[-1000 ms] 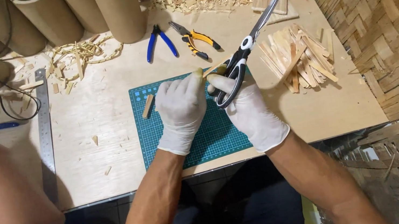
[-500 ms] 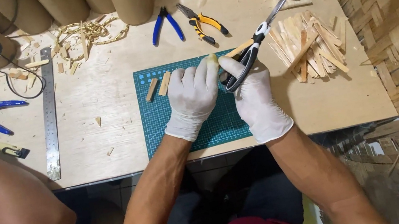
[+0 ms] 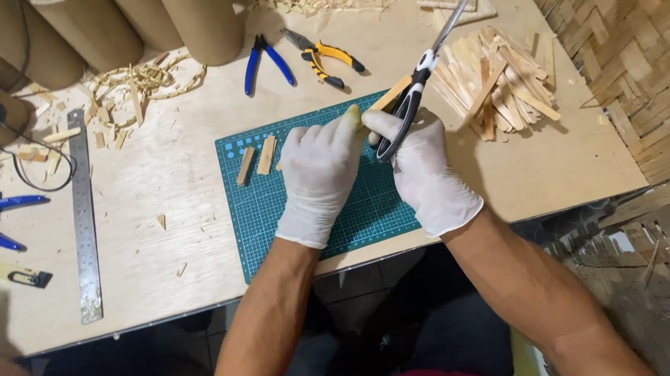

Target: Cutting thin wooden sticks into smaller segments using scissors on a green cutting mat.

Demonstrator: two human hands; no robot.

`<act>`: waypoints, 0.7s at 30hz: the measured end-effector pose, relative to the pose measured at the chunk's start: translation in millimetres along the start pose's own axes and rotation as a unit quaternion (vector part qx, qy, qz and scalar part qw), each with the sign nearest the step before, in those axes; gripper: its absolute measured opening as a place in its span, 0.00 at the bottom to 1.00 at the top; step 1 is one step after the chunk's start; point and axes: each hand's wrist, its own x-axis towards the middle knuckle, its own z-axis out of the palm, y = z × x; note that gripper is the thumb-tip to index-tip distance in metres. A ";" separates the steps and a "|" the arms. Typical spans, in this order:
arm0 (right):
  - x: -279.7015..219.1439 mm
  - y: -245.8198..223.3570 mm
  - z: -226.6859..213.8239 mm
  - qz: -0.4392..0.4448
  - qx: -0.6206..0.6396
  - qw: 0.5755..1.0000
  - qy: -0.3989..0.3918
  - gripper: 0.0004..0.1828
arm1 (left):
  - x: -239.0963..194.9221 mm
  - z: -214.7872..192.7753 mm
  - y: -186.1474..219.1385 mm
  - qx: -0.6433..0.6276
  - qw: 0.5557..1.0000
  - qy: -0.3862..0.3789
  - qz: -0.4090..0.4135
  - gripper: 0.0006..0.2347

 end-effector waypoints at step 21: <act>11.3 -52.9 -21.1 -0.094 -0.186 0.949 -0.236 0.17 | 14.9 -19.2 -5.7 -0.619 0.511 -0.325 -0.500 0.08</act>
